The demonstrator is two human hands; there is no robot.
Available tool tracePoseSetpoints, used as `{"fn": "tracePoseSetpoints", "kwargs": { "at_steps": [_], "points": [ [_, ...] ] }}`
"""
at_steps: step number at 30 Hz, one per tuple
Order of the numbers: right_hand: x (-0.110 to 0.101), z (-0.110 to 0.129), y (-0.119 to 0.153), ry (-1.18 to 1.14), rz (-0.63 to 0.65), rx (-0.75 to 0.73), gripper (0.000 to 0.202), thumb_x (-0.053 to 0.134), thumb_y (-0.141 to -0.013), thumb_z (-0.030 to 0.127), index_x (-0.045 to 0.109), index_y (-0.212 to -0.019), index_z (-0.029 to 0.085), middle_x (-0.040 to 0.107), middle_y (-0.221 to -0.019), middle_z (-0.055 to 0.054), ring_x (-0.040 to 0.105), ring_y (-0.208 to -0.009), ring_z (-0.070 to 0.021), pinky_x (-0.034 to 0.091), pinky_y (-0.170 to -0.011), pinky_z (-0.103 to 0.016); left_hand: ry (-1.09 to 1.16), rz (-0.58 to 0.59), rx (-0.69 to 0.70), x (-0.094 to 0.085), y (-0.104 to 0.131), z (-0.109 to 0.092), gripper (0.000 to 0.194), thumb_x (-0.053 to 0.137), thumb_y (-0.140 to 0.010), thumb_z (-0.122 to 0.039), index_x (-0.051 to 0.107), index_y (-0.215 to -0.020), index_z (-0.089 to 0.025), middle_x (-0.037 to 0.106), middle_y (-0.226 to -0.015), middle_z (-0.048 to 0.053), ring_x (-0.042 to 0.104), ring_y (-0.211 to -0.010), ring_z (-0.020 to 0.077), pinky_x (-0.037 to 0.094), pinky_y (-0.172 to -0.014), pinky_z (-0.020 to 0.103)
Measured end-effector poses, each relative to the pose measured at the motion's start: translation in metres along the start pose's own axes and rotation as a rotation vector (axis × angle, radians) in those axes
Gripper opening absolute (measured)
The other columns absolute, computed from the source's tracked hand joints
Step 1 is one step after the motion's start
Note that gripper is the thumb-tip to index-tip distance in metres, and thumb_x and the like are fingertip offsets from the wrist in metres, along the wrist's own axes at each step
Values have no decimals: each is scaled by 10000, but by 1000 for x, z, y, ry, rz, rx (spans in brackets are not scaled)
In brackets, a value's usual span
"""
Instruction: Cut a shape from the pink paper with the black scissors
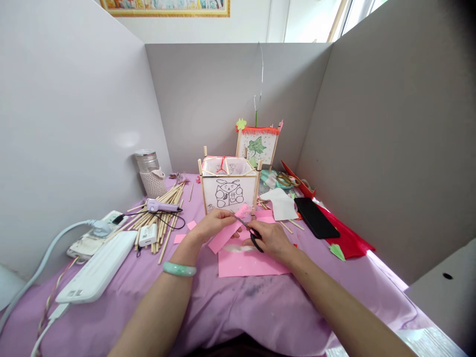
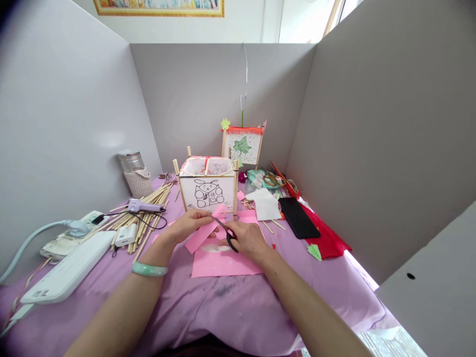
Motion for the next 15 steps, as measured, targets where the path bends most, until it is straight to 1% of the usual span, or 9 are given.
{"fn": "tracePoseSetpoints", "kwargs": {
  "at_steps": [9, 15],
  "points": [
    [1, -2, 0, -1, -12, 12, 339, 625, -768, 491, 639, -965, 215, 664, -749, -7, 575, -614, -130, 326, -550, -216, 11, -3, -13, 0, 1, -1, 309, 652, -704, -416, 630, -783, -118, 677, -705, 83, 658, -662, 206, 531, -651, 312],
    [1, -1, 0, -19, 2, 8, 334, 616, -777, 486, 627, -972, 215, 656, -742, -1, 576, -614, -128, 325, -554, -214, -11, -7, -20, 2, 2, -4, 308, 640, -709, -412, 622, -778, -112, 676, -722, 88, 658, -658, 207, 524, -636, 308]
  ]
}}
Point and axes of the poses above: each hand's wrist, its own y-axis away from the middle knuckle, its own x-axis out of the palm, z = x × y, the point moved 5 cm from there along -y, towards the middle knuckle
